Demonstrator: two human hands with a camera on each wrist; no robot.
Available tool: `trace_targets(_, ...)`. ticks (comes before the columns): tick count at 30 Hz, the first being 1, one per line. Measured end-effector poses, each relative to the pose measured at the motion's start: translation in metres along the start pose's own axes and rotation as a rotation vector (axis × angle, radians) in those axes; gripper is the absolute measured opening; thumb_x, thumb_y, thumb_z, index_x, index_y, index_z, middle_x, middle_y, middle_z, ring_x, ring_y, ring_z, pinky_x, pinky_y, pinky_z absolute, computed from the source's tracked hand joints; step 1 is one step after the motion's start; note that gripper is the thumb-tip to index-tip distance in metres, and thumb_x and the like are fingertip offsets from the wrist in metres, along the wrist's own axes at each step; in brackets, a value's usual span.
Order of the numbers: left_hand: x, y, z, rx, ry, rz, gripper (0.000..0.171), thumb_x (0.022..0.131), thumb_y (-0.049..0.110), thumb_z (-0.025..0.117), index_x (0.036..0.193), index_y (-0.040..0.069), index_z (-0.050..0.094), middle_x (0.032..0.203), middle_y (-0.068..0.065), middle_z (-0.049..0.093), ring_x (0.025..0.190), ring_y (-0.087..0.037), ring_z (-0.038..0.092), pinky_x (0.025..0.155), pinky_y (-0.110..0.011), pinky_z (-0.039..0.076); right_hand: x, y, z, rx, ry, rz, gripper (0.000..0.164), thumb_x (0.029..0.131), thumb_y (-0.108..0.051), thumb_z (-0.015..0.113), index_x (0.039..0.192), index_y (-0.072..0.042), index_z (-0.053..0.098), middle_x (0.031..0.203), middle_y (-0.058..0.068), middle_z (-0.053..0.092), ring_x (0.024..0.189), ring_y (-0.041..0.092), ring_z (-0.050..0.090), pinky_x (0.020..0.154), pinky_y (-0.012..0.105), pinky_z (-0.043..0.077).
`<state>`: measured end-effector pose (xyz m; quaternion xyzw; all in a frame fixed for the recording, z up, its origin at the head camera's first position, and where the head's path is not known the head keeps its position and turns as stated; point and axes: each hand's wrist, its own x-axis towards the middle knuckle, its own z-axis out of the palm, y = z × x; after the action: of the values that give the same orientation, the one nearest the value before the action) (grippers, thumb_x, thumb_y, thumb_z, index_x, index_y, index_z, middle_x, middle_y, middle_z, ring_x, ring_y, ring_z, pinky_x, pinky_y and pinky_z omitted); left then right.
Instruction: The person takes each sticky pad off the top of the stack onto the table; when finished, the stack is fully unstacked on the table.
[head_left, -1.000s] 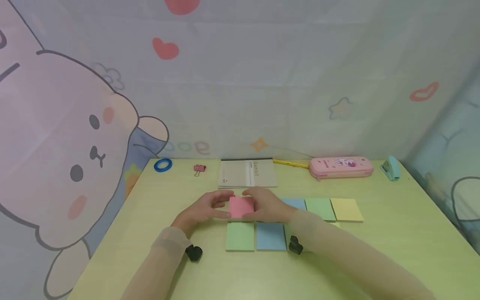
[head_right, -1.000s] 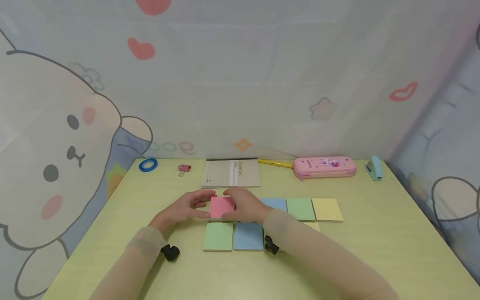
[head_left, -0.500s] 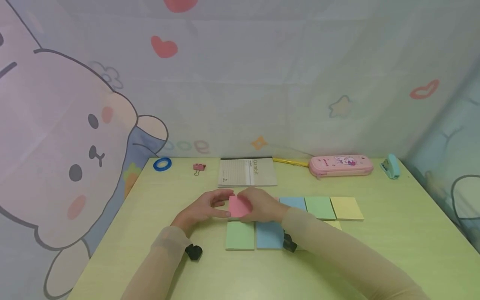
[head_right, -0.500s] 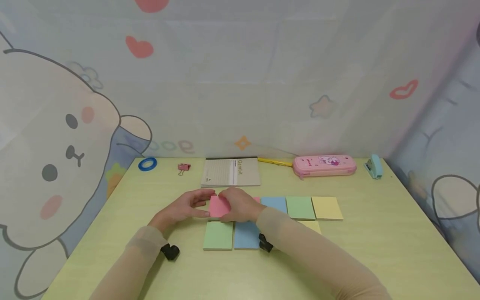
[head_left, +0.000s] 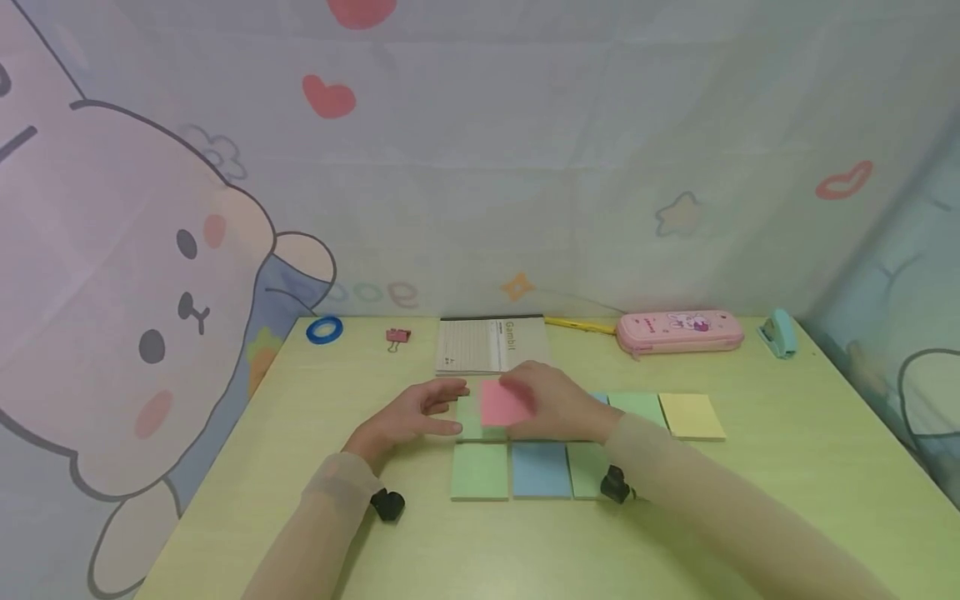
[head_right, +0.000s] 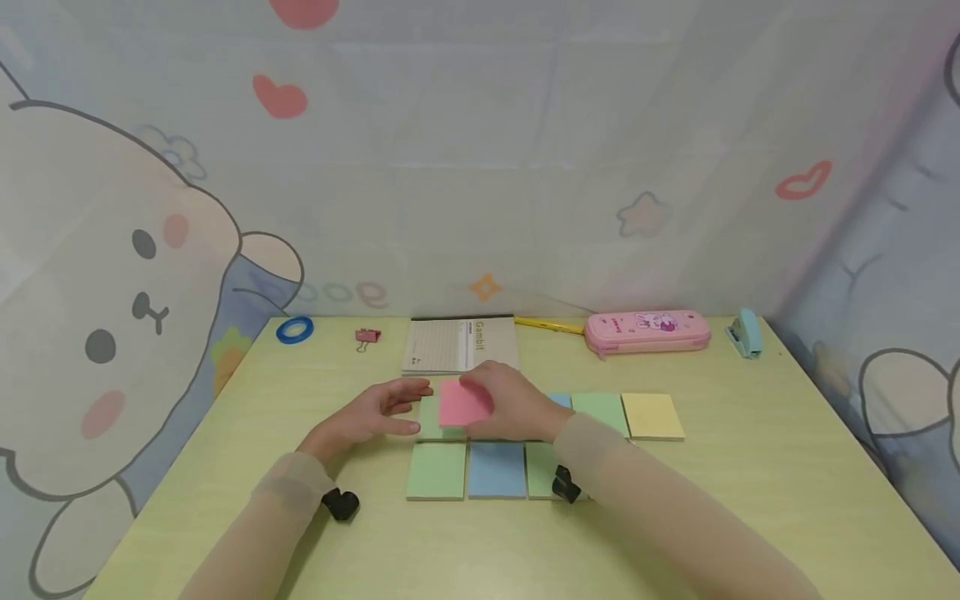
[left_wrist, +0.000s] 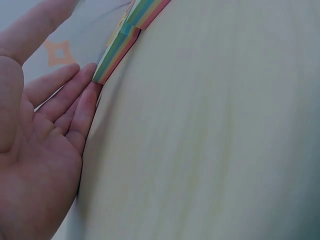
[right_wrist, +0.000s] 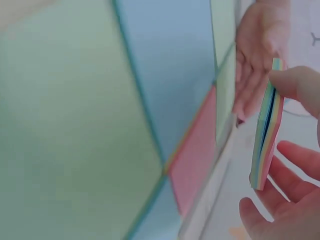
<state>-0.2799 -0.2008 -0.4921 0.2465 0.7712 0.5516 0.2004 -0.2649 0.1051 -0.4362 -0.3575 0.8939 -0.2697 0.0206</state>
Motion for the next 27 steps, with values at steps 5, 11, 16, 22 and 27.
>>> trace_targets(5,-0.001,-0.003,0.001,0.012,0.002,-0.013,0.079,0.094,0.017,0.081,0.16,0.004,0.04,0.162,-0.011,0.047,0.153,-0.032,0.039,0.127,-0.047,0.029,-0.043,0.02,-0.022,0.027,0.05,-0.013,0.067,0.083,-0.038,0.09,0.139,-0.011,0.065,0.136,0.0,0.064,0.128,0.021,0.059,0.11,0.048,0.049)
trace_targets(11,-0.002,0.001,0.002,0.019,0.01,-0.032,0.079,0.093,0.018,0.082,0.16,0.007,0.041,0.162,-0.01,0.047,0.152,-0.033,0.039,0.127,-0.047,0.029,-0.106,0.052,-0.049,-0.004,0.09,0.018,0.063,0.081,-0.025,0.09,0.138,-0.013,0.065,0.137,-0.003,0.064,0.128,0.021,0.059,0.108,0.051,0.051)
trace_targets(16,-0.001,0.003,0.002,0.021,0.008,-0.041,0.078,0.094,0.019,0.081,0.161,0.008,0.041,0.162,-0.009,0.047,0.152,-0.036,0.04,0.126,-0.049,0.03,-0.159,0.075,-0.063,-0.073,0.13,0.079,0.062,0.08,-0.025,0.092,0.136,-0.015,0.066,0.134,-0.004,0.065,0.121,0.017,0.061,0.1,0.042,0.055)
trace_targets(22,-0.001,0.006,0.001,0.03,0.017,-0.051,0.078,0.094,0.018,0.081,0.161,0.008,0.041,0.162,-0.009,0.047,0.151,-0.036,0.04,0.126,-0.048,0.03,-0.208,0.101,-0.07,-0.127,0.178,0.126,0.066,0.077,-0.033,0.096,0.133,-0.016,0.067,0.128,-0.005,0.068,0.114,0.009,0.063,0.095,0.027,0.055)
trace_targets(27,-0.001,0.006,0.002,0.031,0.014,-0.061,0.078,0.095,0.019,0.081,0.161,0.007,0.041,0.162,-0.01,0.047,0.151,-0.037,0.04,0.126,-0.049,0.03,-0.236,0.119,-0.071,-0.159,0.192,0.138,0.064,0.073,-0.031,0.098,0.13,-0.019,0.071,0.129,-0.004,0.069,0.117,0.003,0.06,0.096,0.008,0.043)
